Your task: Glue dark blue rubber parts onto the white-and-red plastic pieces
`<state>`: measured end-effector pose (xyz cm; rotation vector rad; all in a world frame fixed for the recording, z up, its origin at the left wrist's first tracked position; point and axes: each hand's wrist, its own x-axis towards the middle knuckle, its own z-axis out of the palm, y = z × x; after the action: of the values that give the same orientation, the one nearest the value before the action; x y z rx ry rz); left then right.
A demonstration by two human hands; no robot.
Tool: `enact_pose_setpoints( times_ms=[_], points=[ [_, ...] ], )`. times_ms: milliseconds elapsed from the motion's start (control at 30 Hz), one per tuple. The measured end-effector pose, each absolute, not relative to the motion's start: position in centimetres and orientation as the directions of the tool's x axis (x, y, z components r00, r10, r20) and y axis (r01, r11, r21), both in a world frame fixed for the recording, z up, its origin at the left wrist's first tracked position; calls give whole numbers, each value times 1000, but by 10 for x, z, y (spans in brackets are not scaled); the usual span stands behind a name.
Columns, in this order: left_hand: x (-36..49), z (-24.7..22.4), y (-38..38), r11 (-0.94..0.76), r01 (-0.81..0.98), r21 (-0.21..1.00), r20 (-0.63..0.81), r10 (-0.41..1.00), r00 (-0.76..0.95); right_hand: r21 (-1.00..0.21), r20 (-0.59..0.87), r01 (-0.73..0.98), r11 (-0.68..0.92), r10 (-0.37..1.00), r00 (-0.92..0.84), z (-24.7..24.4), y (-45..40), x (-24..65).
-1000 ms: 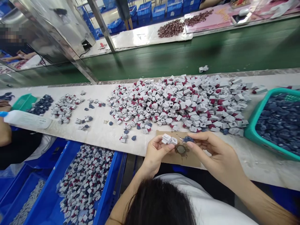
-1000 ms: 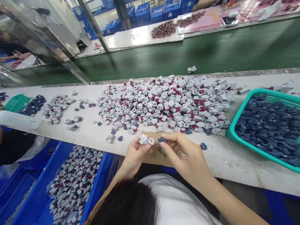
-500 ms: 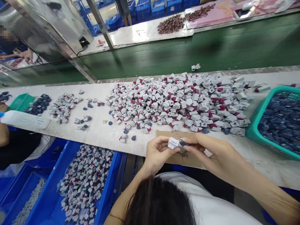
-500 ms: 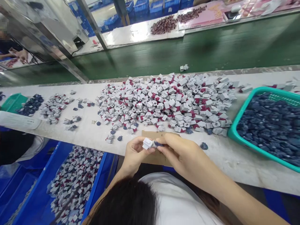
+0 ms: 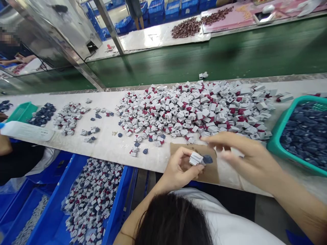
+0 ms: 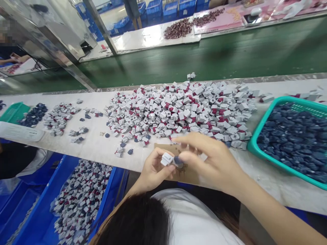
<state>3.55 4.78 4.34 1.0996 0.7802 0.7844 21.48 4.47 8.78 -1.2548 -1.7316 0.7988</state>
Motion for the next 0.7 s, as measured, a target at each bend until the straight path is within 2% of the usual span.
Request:
enact_pose_setpoints(
  times_ms=[67,133,233,300,367,433,533,600,667,700],
  points=[
    [36,48,50,195,-51,980,-133,818,559,-963,178,222,151,978,108,89,53,205],
    [38,50,53,65,62,996,-89,790,606,-1000,-21,-21,-17,983,183,90,62,190],
    [43,45,57,-149,163,975,7,760,650,-922,-319,-233,-310,948,-2,93,69,170],
    [47,38,57,-280,165,946,108,750,653,-839,-431,-320,-440,897,-102,92,68,164],
    [51,29,54,-359,145,922,182,732,656,-808,-461,-353,-472,879,-120,89,63,162],
    [52,23,50,-359,156,920,169,723,670,-789,-482,-375,-487,869,-115,84,60,159],
    [44,25,45,-261,225,939,20,692,721,-784,-507,-357,-508,856,-106,78,57,151],
    [25,30,43,-130,257,958,-110,660,744,-838,-462,-295,-458,885,-62,78,56,157],
    [-12,32,41,30,300,954,-218,755,618,-927,-341,-186,-327,939,49,79,52,181],
    [-38,31,40,103,325,940,-251,854,456,-959,-269,-131,-253,955,123,79,50,200]
  ],
)
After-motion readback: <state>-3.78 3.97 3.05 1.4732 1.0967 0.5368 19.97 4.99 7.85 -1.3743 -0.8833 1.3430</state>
